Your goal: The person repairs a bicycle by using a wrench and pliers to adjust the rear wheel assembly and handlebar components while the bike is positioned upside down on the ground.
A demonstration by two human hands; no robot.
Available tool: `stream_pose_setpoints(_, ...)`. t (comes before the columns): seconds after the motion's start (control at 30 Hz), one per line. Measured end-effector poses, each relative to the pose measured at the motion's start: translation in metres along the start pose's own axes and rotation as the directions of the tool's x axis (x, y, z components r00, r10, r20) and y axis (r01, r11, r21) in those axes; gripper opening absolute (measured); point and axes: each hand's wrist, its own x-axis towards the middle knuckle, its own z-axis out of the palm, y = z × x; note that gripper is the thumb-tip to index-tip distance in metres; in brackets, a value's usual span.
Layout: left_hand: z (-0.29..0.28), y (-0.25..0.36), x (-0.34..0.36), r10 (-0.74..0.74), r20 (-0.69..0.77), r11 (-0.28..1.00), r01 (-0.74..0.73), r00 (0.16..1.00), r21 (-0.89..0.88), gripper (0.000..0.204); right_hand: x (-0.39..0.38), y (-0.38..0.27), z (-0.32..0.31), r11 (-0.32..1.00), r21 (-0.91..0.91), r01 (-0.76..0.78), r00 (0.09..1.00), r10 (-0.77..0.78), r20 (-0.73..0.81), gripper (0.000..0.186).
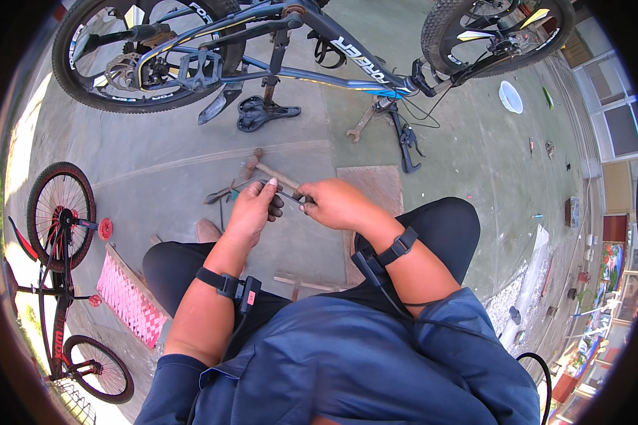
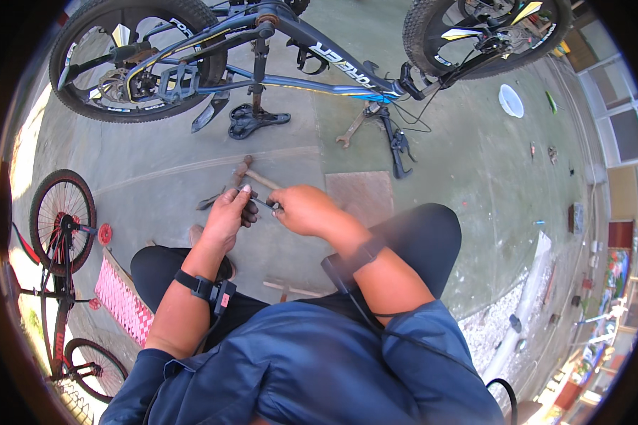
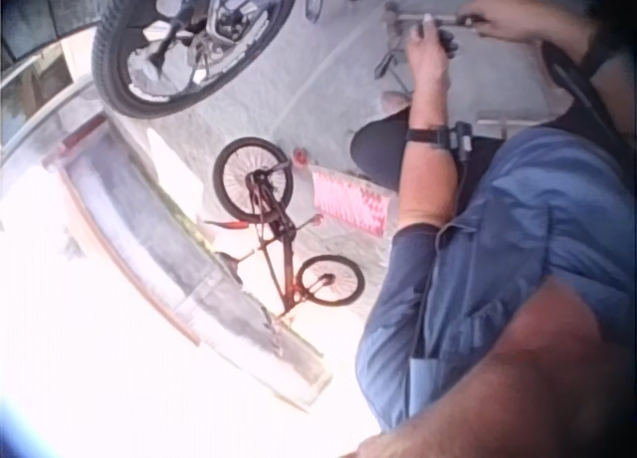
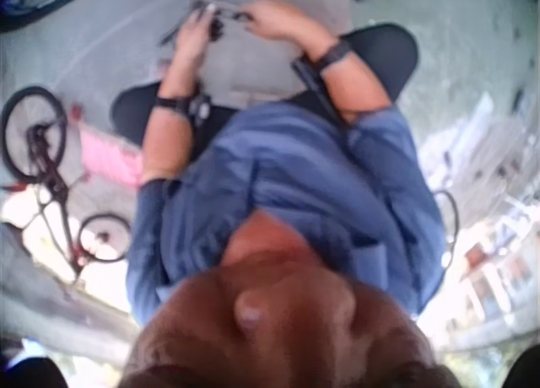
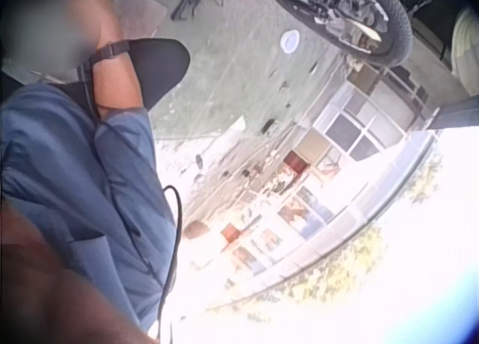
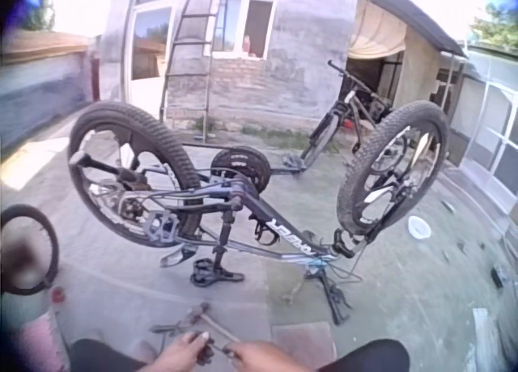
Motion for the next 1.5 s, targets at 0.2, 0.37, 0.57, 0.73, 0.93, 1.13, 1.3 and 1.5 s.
stream_pose_setpoints(0.2, 0.001, 0.0001, 0.0006, 0.001, 0.009, 1.0, -0.001, 1.0, 0.004, 0.031, 0.0005, -0.0001, -0.0005, 1.0, -0.018, -0.001, 1.0, 0.001, -0.005, 0.028)
stream_pose_setpoints(0.37, 0.0012, 0.0006, 0.0004, -0.001, 0.012, 1.0, 0.001, 1.0, -0.001, 0.031, 0.0003, -0.0013, -0.0007, 0.999, -0.039, 0.002, 1.0, -0.002, -0.004, 0.03)
stream_pose_setpoints(0.57, 0.0021, 0.001, -0.0005, 0.005, 0.012, 1.0, -0.005, 1.0, 0.007, 0.032, 0.0015, 0.0018, 0.0014, 0.999, -0.041, 0.016, 1.0, -0.016, 0.001, 0.032)
stream_pose_setpoints(0.73, 0.0029, 0.0019, -0.0005, 0.004, 0.009, 1.0, -0.004, 1.0, 0.006, 0.032, 0.0017, 0.0011, 0.0004, 0.999, -0.045, 0.025, 0.999, -0.024, 0.022, 0.036)
stream_pose_setpoints(0.93, 0.0024, 0.0008, 0.0005, 0.003, 0.012, 1.0, -0.003, 1.0, 0.014, 0.033, 0.0017, 0.001, -0.0003, 0.997, -0.057, 0.05, 0.998, -0.047, 0.039, 0.037)
stream_pose_setpoints(1.13, 0.0025, 0.0012, 0.0002, 0.009, 0.013, 1.0, -0.009, 1.0, 0.015, 0.034, 0.0015, -0.0002, -0.0009, 0.997, -0.063, 0.051, 0.998, -0.048, 0.042, 0.034)
stream_pose_setpoints(1.3, 0.0033, 0.0022, -0.0005, 0.01, 0.014, 1.0, -0.01, 1.0, 0.013, 0.033, 0.0026, 0.0017, 0.0006, 0.996, -0.072, 0.06, 0.998, -0.057, 0.035, 0.032)
stream_pose_setpoints(1.5, 0.0026, 0.0016, -0.0004, 0.01, 0.018, 1.0, -0.01, 1.0, 0.008, 0.033, 0.0035, 0.0015, 0.0011, 0.995, -0.078, 0.061, 0.997, -0.057, 0.05, 0.032)
